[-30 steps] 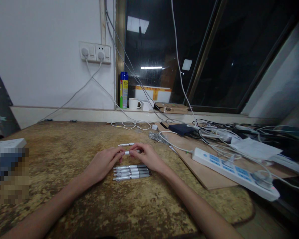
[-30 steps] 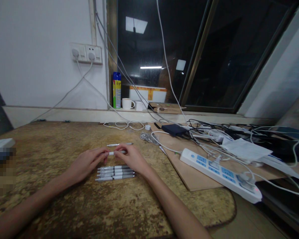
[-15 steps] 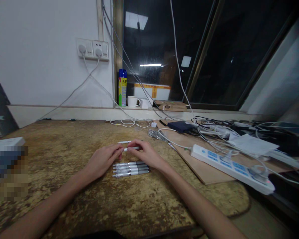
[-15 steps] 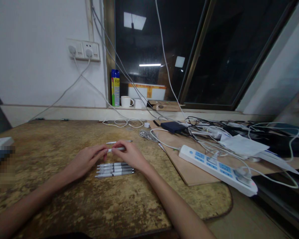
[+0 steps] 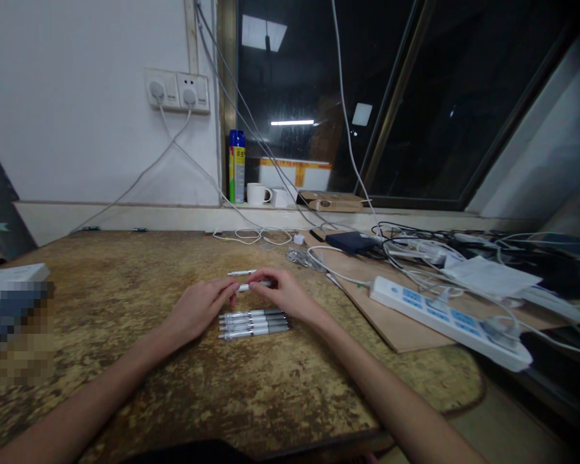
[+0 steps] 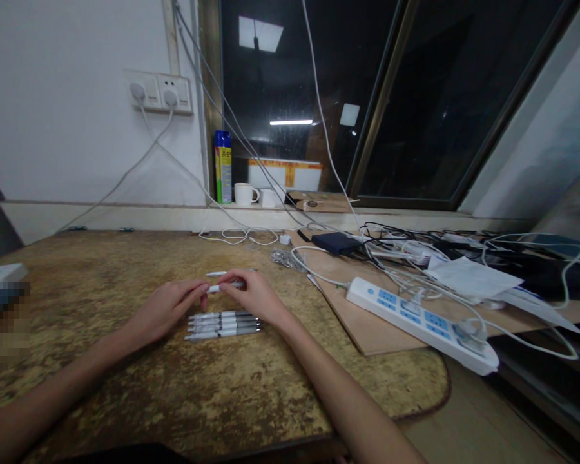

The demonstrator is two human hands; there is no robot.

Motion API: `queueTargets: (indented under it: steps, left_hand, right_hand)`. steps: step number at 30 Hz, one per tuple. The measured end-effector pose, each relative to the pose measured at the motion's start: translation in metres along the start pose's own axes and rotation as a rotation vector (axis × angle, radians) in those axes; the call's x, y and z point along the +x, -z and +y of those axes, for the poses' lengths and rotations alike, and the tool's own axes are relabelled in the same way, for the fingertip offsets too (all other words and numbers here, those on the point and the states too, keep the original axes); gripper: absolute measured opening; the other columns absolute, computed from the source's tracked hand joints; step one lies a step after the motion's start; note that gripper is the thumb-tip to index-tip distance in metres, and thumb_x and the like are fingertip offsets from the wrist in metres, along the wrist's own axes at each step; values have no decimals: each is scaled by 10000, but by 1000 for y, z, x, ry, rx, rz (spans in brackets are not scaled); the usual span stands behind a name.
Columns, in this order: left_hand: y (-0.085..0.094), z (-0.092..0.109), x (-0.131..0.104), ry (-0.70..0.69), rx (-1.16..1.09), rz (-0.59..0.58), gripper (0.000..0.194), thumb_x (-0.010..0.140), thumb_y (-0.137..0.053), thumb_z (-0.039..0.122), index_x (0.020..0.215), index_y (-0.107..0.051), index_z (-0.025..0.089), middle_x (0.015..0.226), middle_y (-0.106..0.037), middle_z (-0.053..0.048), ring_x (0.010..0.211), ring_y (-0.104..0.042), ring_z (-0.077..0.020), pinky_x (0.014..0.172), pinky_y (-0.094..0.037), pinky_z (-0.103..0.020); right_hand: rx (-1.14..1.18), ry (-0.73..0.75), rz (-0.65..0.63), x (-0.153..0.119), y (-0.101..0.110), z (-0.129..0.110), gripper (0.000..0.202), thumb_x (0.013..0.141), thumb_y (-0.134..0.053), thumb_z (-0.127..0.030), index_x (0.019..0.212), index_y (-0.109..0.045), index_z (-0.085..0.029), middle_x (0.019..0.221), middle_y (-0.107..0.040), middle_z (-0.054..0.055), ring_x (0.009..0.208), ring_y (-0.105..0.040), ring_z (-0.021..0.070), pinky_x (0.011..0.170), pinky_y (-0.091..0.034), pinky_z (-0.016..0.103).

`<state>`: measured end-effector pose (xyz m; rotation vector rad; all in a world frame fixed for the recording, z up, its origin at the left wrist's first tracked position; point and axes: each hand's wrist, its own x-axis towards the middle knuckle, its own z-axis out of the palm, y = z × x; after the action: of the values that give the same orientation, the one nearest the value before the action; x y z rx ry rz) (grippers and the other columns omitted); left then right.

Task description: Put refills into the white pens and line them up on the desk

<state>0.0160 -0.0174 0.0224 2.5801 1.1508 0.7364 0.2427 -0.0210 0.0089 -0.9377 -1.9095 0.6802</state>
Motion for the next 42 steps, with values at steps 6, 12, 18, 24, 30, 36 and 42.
queueTargets:
  steps: [6,12,18,24,30,36,42]
  left_hand:
    - [4,-5,2,20,-44,-5,429,1046,-366,436,933,-723,227,888,-760,-34,815,-681,-221,776,-480,-315]
    - [3,-9,4,-71,-190,15,369,1036,-428,359,1355,-609,318,1325,-691,-39,1171,-642,-241,1039,-468,-418]
    - [1,-19,7,-94,-175,69,353,1032,-439,358,1295,-647,251,1335,-677,-71,1220,-612,-253,1077,-446,-431]
    - [4,-18,7,-76,-159,110,346,1032,-438,358,1267,-661,237,1307,-686,-79,1200,-620,-256,1063,-457,-420]
    - [6,-16,6,-94,-165,114,320,1035,-456,345,1259,-664,250,1287,-695,-67,1184,-632,-246,1053,-467,-412]
    - [5,-17,7,-132,-175,102,309,1040,-456,311,1270,-657,267,1294,-687,-47,1195,-619,-229,1059,-456,-397]
    - [3,-17,6,-129,-204,97,299,1035,-470,318,1259,-665,286,1289,-691,-28,1193,-624,-229,1064,-461,-409]
  right_hand:
    - [135,-72,114,3,2,8,196,821,-715,-293,967,-708,-164,914,-709,32,791,-637,152,733,-503,270]
    - [151,-113,174,6,4,10,187,848,-653,-304,954,-740,-178,867,-718,32,749,-597,151,677,-464,259]
    - [168,-174,233,9,8,16,201,822,-644,-308,946,-737,-180,780,-681,18,711,-572,152,651,-446,256]
    - [316,-269,378,9,17,21,223,780,-647,-326,920,-717,-167,829,-693,39,789,-626,177,782,-484,304]
    - [113,-227,347,10,13,29,197,850,-583,-328,880,-704,-176,802,-692,36,775,-634,190,800,-488,320]
    - [108,-169,176,8,2,24,354,958,-520,-449,846,-702,-167,790,-692,40,765,-634,183,781,-490,306]
    - [128,-158,157,7,-2,22,350,943,-561,-475,823,-696,-175,743,-676,27,729,-613,173,731,-462,287]
